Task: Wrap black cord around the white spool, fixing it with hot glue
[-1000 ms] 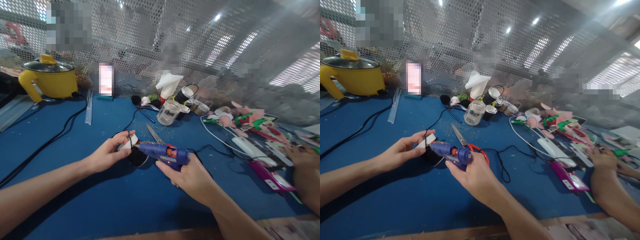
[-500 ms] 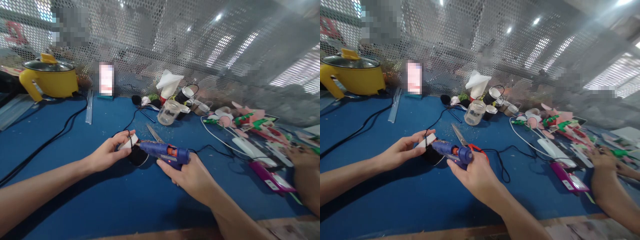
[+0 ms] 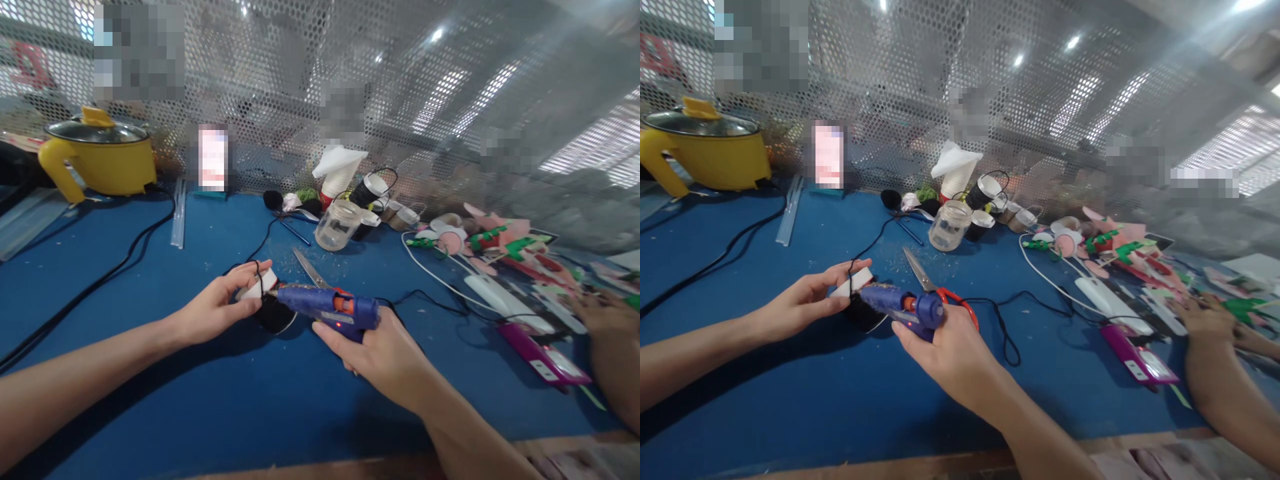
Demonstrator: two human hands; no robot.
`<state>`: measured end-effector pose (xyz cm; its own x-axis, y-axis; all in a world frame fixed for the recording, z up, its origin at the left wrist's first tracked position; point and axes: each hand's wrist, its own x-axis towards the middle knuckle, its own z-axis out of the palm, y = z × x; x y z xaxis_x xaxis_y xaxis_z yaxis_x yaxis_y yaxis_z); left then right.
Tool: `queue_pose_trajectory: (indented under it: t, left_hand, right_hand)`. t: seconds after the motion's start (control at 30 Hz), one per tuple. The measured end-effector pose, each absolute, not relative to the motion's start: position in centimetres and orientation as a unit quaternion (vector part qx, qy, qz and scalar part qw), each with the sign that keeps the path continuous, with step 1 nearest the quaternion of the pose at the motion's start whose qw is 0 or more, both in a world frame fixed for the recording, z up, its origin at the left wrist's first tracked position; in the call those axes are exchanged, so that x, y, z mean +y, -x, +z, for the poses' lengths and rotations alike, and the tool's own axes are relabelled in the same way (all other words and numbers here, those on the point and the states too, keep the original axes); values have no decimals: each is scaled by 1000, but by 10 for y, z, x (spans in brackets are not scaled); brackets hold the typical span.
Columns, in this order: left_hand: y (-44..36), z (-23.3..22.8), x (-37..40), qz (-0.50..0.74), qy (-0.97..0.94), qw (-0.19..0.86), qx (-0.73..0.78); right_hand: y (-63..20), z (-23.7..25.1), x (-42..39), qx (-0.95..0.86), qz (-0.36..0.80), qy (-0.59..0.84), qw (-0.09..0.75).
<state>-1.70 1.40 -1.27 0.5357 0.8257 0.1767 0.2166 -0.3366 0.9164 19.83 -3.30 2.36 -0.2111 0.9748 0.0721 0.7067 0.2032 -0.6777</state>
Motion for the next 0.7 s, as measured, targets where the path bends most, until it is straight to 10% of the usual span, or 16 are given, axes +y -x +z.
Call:
queue_pose_trajectory:
  t: [0.7]
  left_hand:
    - [18, -9, 13, 308, -777, 428, 344]
  right_hand:
    - [-200, 27, -30, -666, 349, 611, 247]
